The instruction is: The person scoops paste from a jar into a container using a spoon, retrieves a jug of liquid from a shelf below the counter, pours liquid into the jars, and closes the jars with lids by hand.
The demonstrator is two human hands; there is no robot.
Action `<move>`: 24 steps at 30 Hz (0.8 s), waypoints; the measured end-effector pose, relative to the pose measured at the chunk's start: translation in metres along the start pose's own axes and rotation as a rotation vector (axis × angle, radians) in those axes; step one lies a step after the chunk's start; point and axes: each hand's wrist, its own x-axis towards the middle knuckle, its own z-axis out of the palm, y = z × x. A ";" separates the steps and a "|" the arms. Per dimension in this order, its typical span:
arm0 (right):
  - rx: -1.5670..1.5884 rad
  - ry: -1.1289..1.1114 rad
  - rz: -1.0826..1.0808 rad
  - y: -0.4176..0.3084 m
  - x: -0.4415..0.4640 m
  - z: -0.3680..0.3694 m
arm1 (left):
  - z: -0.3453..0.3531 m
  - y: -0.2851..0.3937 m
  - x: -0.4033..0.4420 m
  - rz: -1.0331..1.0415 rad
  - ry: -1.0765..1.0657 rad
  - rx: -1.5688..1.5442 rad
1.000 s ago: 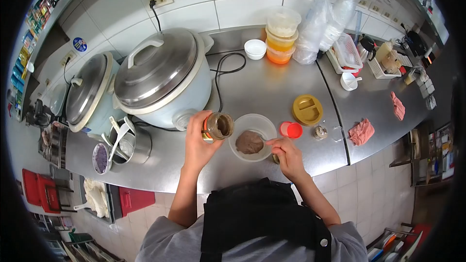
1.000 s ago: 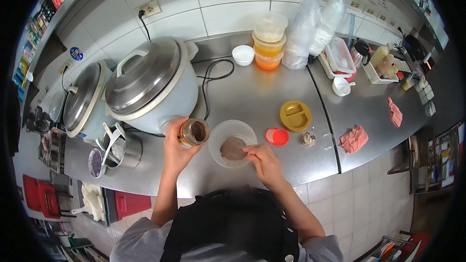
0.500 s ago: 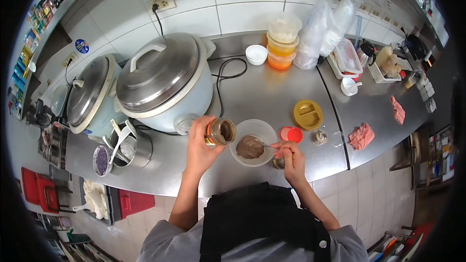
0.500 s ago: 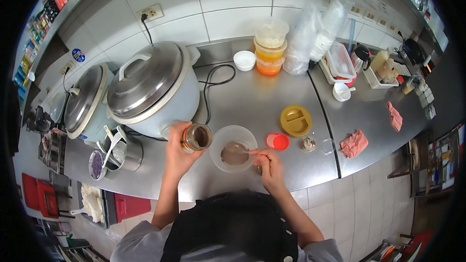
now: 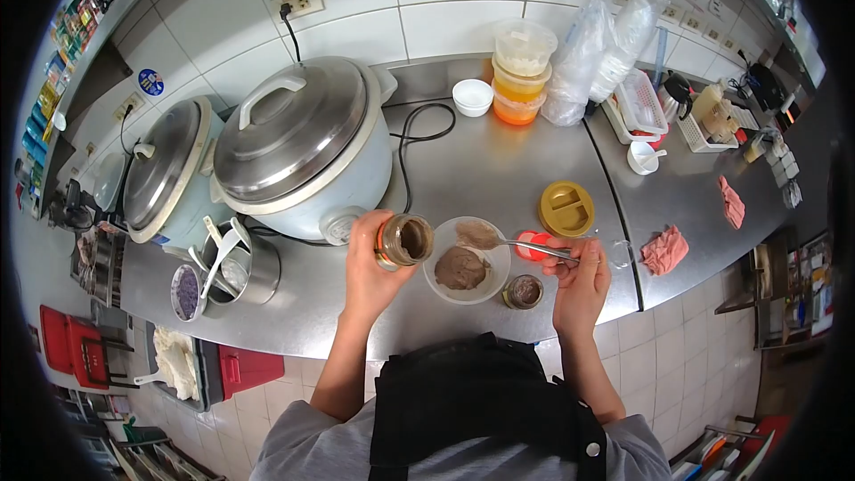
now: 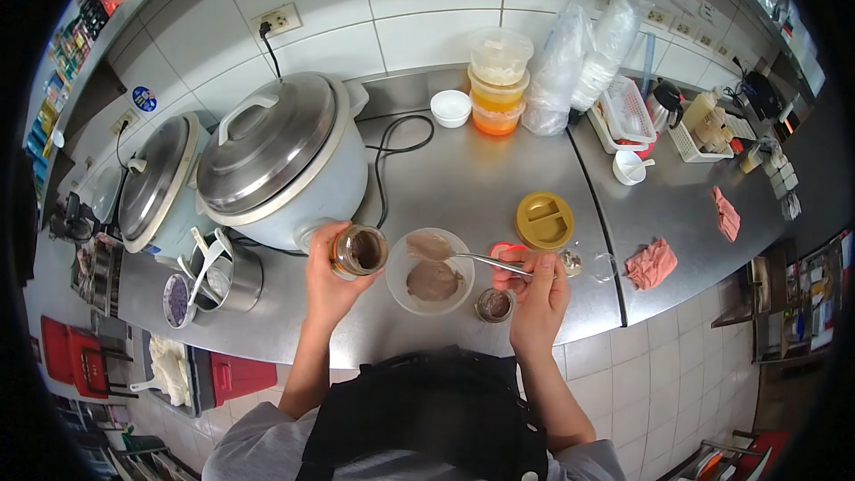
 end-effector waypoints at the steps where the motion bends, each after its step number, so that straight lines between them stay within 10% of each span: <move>1: 0.000 0.002 -0.001 -0.009 -0.002 0.006 | 0.002 0.000 -0.001 0.001 -0.001 -0.001; 7: -0.073 -0.263 -0.109 -0.026 -0.022 0.041 | 0.016 0.009 -0.005 -0.004 -0.008 -0.059; 9: -0.619 -0.568 -0.541 -0.024 -0.022 0.049 | 0.021 0.012 -0.006 0.009 0.023 -0.065; 15: -0.878 -0.729 -0.904 -0.018 -0.037 0.075 | 0.041 0.015 -0.017 -0.083 0.200 -0.271; 24: -0.581 -0.794 -0.576 -0.022 -0.022 0.078 | 0.039 0.001 -0.012 0.101 0.150 -0.423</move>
